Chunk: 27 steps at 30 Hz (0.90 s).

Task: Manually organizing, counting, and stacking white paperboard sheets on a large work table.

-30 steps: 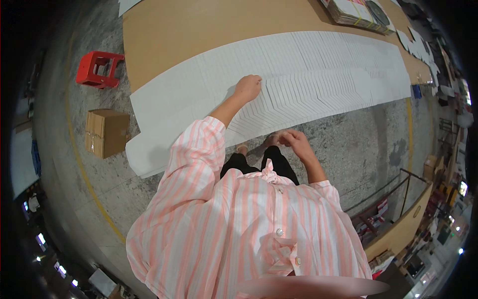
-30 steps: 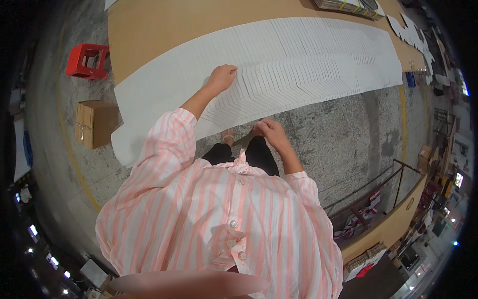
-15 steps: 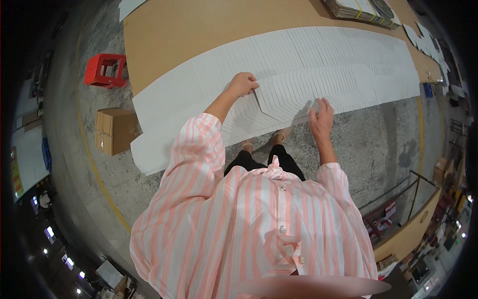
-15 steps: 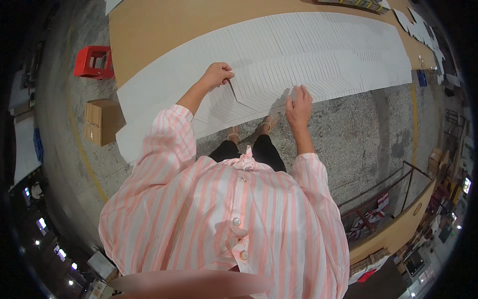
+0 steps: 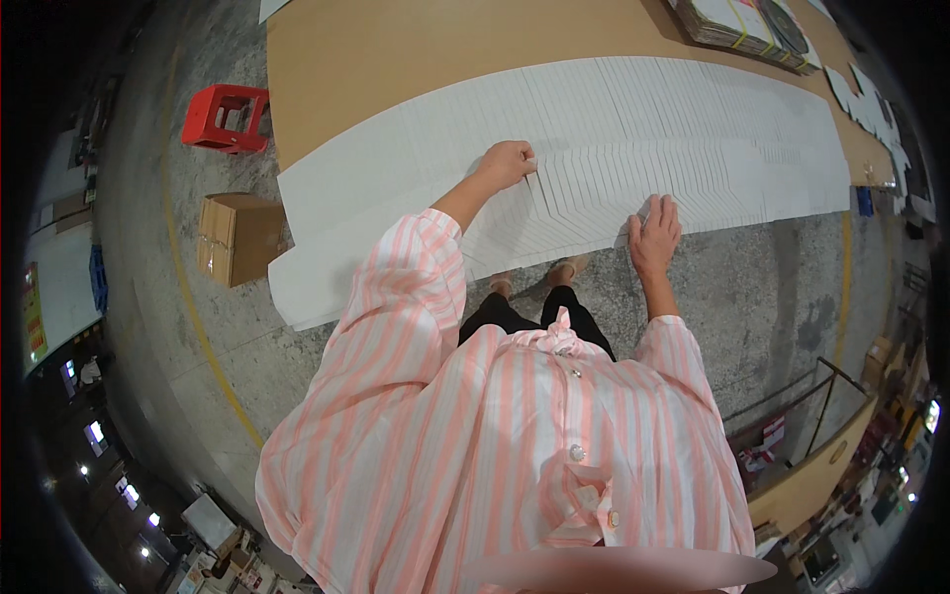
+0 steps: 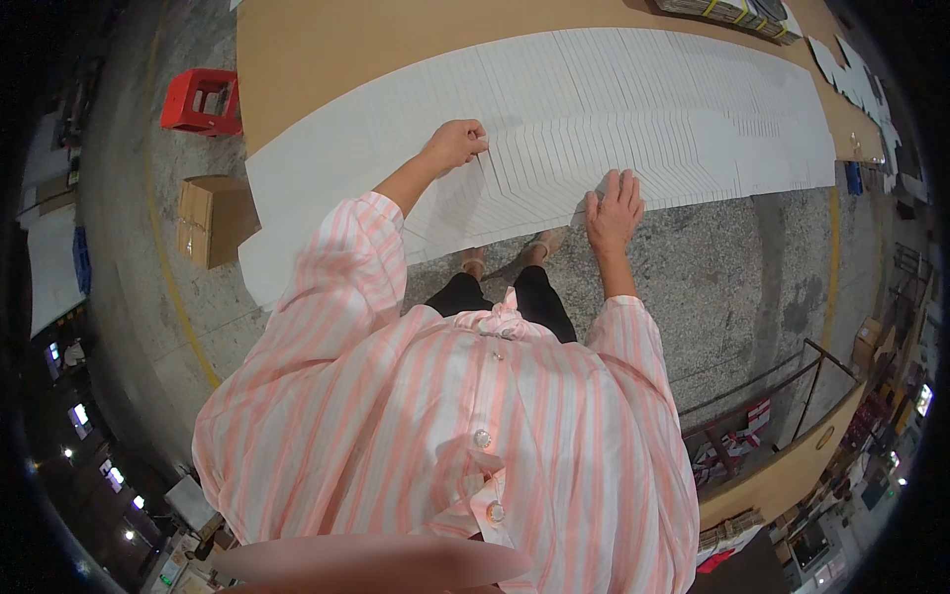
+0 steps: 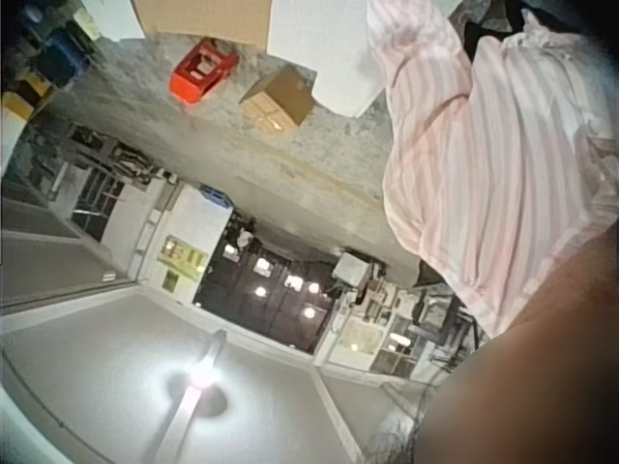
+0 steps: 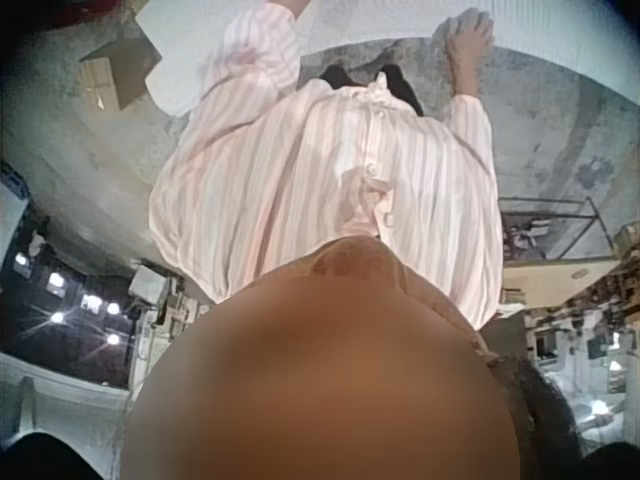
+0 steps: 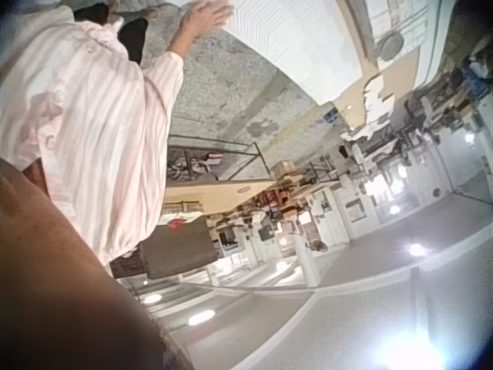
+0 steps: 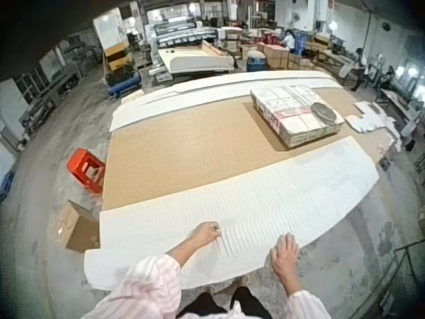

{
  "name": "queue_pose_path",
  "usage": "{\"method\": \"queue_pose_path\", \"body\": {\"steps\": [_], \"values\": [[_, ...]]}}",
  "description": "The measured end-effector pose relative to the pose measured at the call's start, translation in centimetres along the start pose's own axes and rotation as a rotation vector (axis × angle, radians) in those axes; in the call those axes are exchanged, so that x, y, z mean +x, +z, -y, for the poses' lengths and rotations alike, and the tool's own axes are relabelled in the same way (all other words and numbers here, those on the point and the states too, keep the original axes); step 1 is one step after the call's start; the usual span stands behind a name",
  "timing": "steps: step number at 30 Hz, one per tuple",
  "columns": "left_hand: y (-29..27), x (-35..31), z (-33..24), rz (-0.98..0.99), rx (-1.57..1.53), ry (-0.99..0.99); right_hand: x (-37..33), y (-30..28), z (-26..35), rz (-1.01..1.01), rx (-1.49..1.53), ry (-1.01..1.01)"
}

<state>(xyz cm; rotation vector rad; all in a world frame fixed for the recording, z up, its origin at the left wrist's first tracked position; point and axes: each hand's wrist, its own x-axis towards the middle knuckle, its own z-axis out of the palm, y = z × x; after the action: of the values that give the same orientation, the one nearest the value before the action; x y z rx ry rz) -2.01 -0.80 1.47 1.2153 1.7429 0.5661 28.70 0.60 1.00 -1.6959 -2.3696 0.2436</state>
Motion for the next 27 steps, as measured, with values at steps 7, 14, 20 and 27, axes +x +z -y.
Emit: {"method": "queue_pose_path", "body": {"steps": [7,14,20,27], "values": [[-1.5,-1.7,1.2,-0.235,0.234,0.135,0.0,-0.4,0.1,0.023,0.015,0.014],[-1.7,-2.2,0.6,-0.267,0.340,0.249,0.0,-0.4,0.0,0.014,0.014,0.019],[-1.8,-1.4,1.3,0.030,-0.409,-0.143,0.0,-0.1,-0.1,0.019,0.019,0.017],[-1.4,-1.5,1.4,0.006,-0.327,-0.064,0.0,0.1,-0.3,0.004,0.038,-0.003]]}}
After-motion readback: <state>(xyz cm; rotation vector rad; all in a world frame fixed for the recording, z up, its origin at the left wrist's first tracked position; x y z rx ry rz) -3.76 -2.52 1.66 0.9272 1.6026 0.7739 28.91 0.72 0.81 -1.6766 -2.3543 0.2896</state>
